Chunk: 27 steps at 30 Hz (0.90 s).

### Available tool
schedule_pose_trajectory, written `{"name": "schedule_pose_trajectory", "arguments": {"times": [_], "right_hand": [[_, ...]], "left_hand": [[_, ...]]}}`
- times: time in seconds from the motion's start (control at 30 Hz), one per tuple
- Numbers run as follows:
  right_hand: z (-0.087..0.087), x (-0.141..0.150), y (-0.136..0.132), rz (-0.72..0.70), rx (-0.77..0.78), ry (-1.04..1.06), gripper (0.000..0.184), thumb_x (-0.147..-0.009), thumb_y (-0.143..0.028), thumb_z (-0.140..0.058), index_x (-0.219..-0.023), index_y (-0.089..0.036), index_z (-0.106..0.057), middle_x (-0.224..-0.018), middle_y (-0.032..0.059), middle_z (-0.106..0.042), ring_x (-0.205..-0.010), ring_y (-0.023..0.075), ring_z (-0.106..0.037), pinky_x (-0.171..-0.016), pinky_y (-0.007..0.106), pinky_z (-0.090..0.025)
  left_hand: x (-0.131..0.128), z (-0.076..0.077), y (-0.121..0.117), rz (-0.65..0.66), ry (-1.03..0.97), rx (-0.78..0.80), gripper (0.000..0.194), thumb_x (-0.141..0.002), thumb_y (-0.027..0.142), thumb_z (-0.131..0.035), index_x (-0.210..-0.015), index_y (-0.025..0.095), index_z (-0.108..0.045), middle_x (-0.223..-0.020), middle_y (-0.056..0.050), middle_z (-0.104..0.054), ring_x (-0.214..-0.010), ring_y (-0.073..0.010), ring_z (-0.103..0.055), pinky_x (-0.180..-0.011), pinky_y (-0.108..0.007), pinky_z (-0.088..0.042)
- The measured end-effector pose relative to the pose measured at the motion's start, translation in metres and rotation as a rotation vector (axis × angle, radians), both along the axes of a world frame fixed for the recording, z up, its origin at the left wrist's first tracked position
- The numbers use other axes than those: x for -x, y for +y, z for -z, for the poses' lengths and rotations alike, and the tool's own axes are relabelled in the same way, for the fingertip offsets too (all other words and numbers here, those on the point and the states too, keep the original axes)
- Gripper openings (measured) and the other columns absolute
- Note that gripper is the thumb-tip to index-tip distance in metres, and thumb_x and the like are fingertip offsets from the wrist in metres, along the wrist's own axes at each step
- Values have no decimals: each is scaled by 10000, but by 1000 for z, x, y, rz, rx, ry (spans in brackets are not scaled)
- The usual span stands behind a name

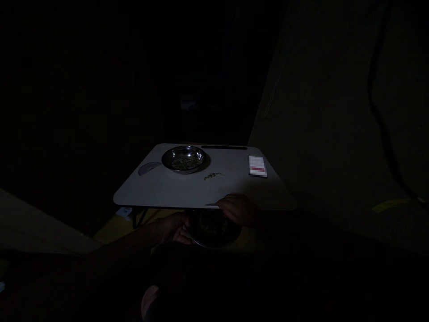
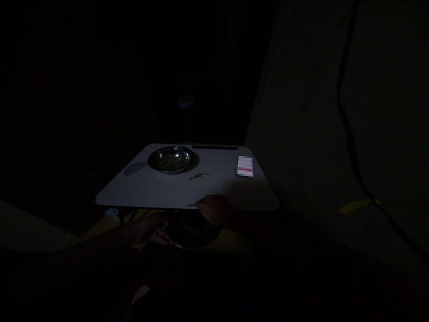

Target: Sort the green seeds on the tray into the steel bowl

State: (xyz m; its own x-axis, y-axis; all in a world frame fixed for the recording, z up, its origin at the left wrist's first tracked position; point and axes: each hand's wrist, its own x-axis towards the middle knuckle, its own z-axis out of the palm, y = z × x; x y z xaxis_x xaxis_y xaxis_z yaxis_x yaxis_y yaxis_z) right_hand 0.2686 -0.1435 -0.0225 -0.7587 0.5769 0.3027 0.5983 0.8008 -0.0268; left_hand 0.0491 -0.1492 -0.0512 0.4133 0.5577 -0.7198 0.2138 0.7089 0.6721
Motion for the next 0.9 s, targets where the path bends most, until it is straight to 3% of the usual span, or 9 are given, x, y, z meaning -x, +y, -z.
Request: {"name": "schedule_pose_trajectory", "arguments": {"times": [0.3, 0.9], "right_hand": [[10, -8, 24, 172, -25, -13, 242, -740, -207, -318, -899, -163, -495, -798, 50, -549, -723, 126, -474, -607, 226, -331], [8, -3, 54, 252, -52, -80, 268, -762, -207, -281, -941, -160, -474, -850, 54, -546, -820, 130, -454, -672, 228, -321]], "left_hand": [[-2, -7, -3, -6, 11, 2, 107, -503, 174, -386, -581, 148, -455, -497, -49, -580, -526, -155, -561, -528, -251, -420], [7, -8, -4, -53, 75, 3, 120, -505, 168, -393, -605, 147, -457, -494, -38, -577, -527, -162, -561, -531, -272, -423]]}}
